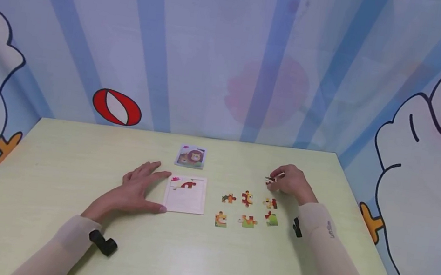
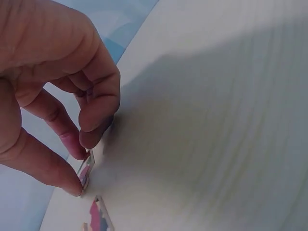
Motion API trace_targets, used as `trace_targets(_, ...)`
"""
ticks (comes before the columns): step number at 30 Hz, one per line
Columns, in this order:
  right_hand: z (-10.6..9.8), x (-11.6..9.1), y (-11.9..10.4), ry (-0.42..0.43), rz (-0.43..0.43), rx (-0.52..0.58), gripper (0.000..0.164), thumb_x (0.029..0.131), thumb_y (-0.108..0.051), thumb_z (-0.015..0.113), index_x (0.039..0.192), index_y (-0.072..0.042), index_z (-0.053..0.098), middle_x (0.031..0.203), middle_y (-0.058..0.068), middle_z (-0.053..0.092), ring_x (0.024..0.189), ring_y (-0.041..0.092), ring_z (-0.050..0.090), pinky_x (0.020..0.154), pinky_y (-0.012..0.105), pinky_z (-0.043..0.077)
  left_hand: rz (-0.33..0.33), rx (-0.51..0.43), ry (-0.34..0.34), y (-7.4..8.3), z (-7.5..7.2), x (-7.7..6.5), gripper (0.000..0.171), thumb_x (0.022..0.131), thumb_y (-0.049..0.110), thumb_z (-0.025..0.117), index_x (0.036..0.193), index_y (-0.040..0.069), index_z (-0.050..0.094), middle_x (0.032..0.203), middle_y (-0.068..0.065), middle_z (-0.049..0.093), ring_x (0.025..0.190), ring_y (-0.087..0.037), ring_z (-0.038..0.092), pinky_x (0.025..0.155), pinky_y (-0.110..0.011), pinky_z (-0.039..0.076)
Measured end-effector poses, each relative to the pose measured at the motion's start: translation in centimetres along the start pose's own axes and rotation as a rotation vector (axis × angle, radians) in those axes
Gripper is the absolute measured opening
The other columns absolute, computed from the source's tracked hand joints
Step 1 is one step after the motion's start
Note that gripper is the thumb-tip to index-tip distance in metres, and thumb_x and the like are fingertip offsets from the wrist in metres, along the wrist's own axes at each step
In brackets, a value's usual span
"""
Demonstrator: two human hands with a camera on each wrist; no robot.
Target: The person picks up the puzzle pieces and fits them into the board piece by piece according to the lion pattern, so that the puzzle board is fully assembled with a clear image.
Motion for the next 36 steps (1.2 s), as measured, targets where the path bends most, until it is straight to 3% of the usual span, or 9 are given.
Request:
trace_targets(14,0.39,0.20,-0.03,0.055,0.046,0.055,0.035,0.097,-0.021,0.080,0.123,-0.003,0.064,0.120,0.020,0.065,0.092,0.026,0.059,0.074,0.032,0.050,-0.010,0.028,-0.012,-0.06,0.07,-0.05,0.098,0.082,0.052,0.089,0.165,0.028,0.043,0.182,-0.014,0.016,0.169,-0.043,0.005,0.128,-0.076,0.010)
trace_targets(23,0.18,-0.44,-0.21,0.104,-0.019,0.114,0.030,0.104,-0.020,0.070,0.126,-0.001,0.069,0.113,0.021,0.074,0.086,0.026,0.064,0.070,0.034,0.051,-0.006,0.027,-0.016,0.01,-0.13,-0.02,0.098,0.082,0.052,0.089,0.165,0.028,0.043,0.182,-0.014,0.015,0.168,-0.044,0.005,0.127,-0.076,0.010)
trace_targets(28,0.19,-0.38,-0.41,0.126,-0.017,0.130,0.035,0.103,-0.024,0.072,0.130,-0.003,0.071,0.116,0.021,0.078,0.086,0.027,0.067,0.071,0.035,0.052,-0.006,0.032,-0.015,-0.06,-0.06,0.10,0.099,0.082,0.053,0.089,0.165,0.028,0.042,0.181,-0.015,0.015,0.168,-0.044,0.005,0.127,-0.076,0.010)
trace_targets(36,0.58,-0.24,-0.84,0.116,-0.024,0.168,0.032,0.102,-0.026,0.073,0.127,-0.007,0.075,0.102,0.013,0.081,0.082,0.025,0.069,0.069,0.036,0.053,-0.020,0.031,-0.018,-0.12,0.05,0.10,0.098,0.082,0.051,0.090,0.165,0.027,0.043,0.182,-0.013,0.015,0.169,-0.042,0.005,0.128,-0.074,0.011)
Point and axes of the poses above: each hand's wrist, its own x-axis towards the middle knuckle, its own z-axis out of the palm, y = z × x, the point moved 1 cm from there along x, towards the middle knuckle
